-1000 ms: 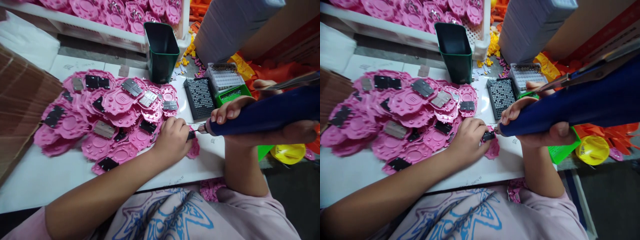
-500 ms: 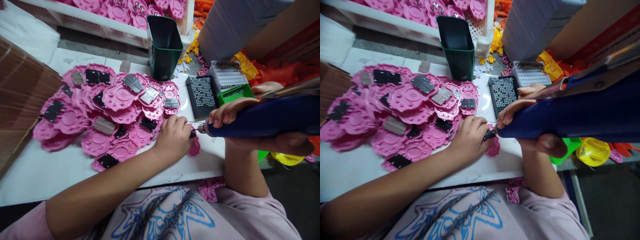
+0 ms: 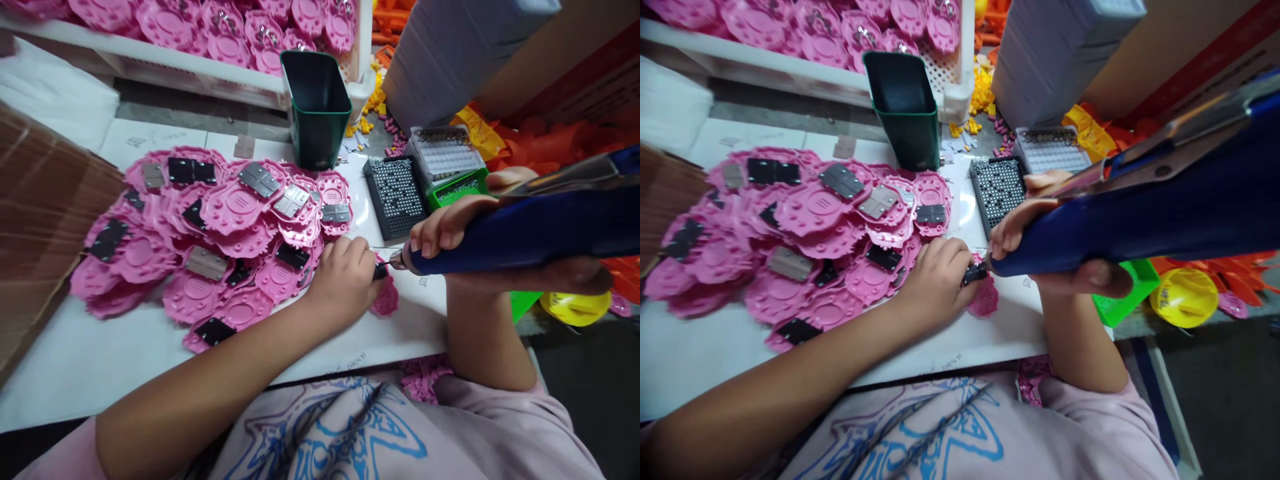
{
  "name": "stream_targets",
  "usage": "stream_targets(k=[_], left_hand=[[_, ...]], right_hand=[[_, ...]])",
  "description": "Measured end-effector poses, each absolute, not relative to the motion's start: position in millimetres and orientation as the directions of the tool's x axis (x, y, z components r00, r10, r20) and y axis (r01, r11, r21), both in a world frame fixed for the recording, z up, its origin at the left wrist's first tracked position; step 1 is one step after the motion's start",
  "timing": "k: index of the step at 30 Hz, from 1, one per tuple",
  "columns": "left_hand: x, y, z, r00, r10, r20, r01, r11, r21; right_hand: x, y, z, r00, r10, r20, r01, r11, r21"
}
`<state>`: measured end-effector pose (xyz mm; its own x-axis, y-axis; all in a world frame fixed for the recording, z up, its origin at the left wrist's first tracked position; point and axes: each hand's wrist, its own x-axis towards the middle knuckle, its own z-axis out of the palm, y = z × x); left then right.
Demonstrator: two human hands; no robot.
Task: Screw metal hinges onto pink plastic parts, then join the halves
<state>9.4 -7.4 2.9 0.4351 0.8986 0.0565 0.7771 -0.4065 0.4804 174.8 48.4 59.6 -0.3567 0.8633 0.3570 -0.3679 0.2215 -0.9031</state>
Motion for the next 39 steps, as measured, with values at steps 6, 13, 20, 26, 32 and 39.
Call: stream_targets(k=[6, 13, 20, 26, 32, 39], left_hand=[[7.5, -11.0, 1.0, 0.460, 0.879, 0.127, 0.770, -0.466, 0.436], [7.9, -12.0, 0.4, 0.453, 0.877, 0.159, 0.767, -0.474, 0.433], [8.1, -12.6, -1.3, 0.454, 0.877, 0.160, 0.767, -0.476, 0.431], [8.1, -13.2, -2.0, 0.444, 0.881, 0.163, 0.765, -0.467, 0.444], [7.8, -13.5, -1.6, 0.410, 0.895, 0.177, 0.756, -0.442, 0.483], [8.1, -12.7, -3.1, 0.404, 0.897, 0.178, 0.750, -0.436, 0.496]], right_hand=[[178.1, 68.0, 69.0, 0.132, 0.858, 0.496, -0.258, 0.513, -0.819], [160.6, 88.8, 57.3, 0.372, 0.795, 0.479, -0.165, 0.565, -0.809], [163.8, 92.6, 54.6, 0.389, 0.786, 0.481, -0.136, 0.565, -0.814], [164.2, 96.2, 52.1, 0.392, 0.787, 0.475, -0.140, 0.562, -0.815], [163.2, 95.6, 51.8, 0.406, 0.796, 0.449, -0.145, 0.541, -0.828], [169.2, 99.1, 54.8, 0.419, 0.788, 0.451, -0.148, 0.549, -0.823]])
